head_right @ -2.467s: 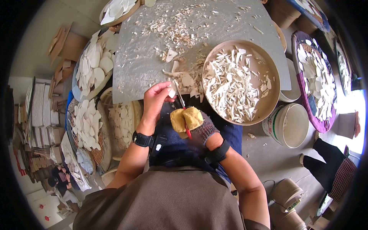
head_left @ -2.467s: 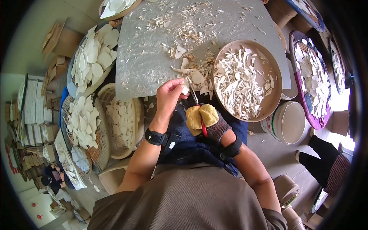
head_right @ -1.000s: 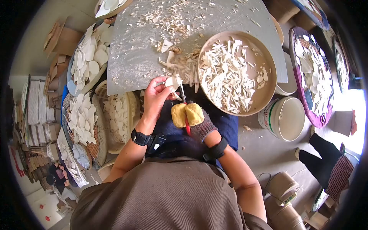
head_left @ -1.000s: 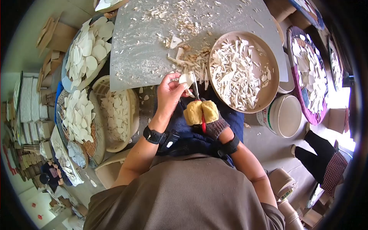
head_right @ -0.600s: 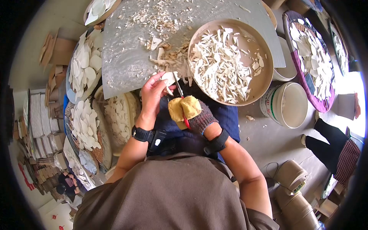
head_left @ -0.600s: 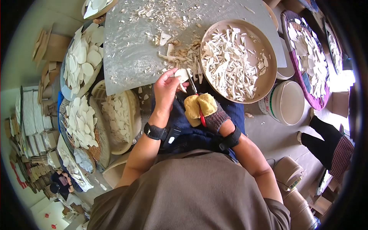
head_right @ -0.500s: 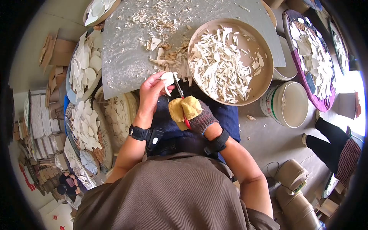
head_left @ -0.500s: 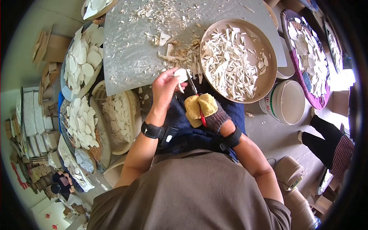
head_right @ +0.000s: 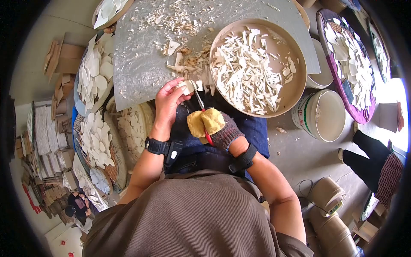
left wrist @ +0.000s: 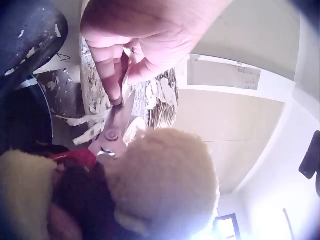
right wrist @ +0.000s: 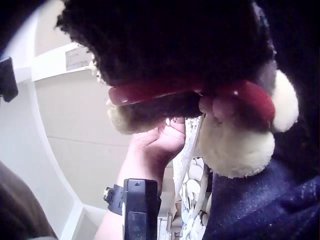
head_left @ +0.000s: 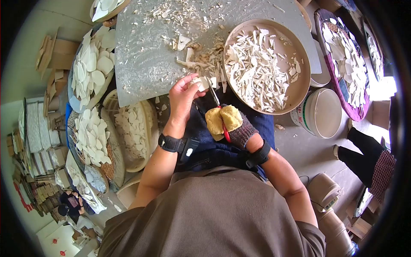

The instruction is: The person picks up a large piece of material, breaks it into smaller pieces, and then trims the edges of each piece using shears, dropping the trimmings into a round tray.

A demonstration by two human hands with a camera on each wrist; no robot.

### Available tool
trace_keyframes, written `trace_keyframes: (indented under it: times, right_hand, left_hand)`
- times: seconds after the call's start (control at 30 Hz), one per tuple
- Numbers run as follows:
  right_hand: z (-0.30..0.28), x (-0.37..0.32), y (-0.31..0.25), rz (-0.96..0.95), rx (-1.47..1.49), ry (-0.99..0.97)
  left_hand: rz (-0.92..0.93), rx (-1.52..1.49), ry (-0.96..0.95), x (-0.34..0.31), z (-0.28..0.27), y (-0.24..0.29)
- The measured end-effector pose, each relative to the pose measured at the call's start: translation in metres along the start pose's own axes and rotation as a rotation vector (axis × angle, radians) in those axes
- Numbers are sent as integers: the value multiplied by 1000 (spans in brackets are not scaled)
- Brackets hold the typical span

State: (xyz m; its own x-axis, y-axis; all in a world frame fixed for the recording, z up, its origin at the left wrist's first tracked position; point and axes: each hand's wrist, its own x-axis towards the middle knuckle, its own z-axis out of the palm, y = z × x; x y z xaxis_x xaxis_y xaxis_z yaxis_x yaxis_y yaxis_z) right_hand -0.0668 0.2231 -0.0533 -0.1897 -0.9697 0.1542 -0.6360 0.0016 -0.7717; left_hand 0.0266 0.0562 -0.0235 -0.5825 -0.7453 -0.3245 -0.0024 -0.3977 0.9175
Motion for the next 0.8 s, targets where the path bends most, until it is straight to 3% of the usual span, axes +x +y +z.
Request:
trace_keyframes:
  times: [0.2, 0.33, 0.43, 0.5, 0.67, 0.8]
  right_hand:
    - [12, -6, 9, 217, 450, -21]
    - [12, -2, 10, -10, 166, 81]
    - [19, -2, 17, 16, 121, 45]
    - [32, -3, 18, 283, 726, 58]
    - [11, 3, 9, -70, 111, 85]
    - [7, -1, 10, -64, 23, 29]
  left_hand:
    - [-39, 60, -67, 10, -7, 5]
    - [20, 145, -106, 10, -8, 6]
    - [9, 161, -190, 9, -7, 8]
    - [-4, 174, -204, 8, -3, 10]
    - [78, 36, 29, 2, 9, -5]
    - [105, -7, 77, 1, 14, -9]
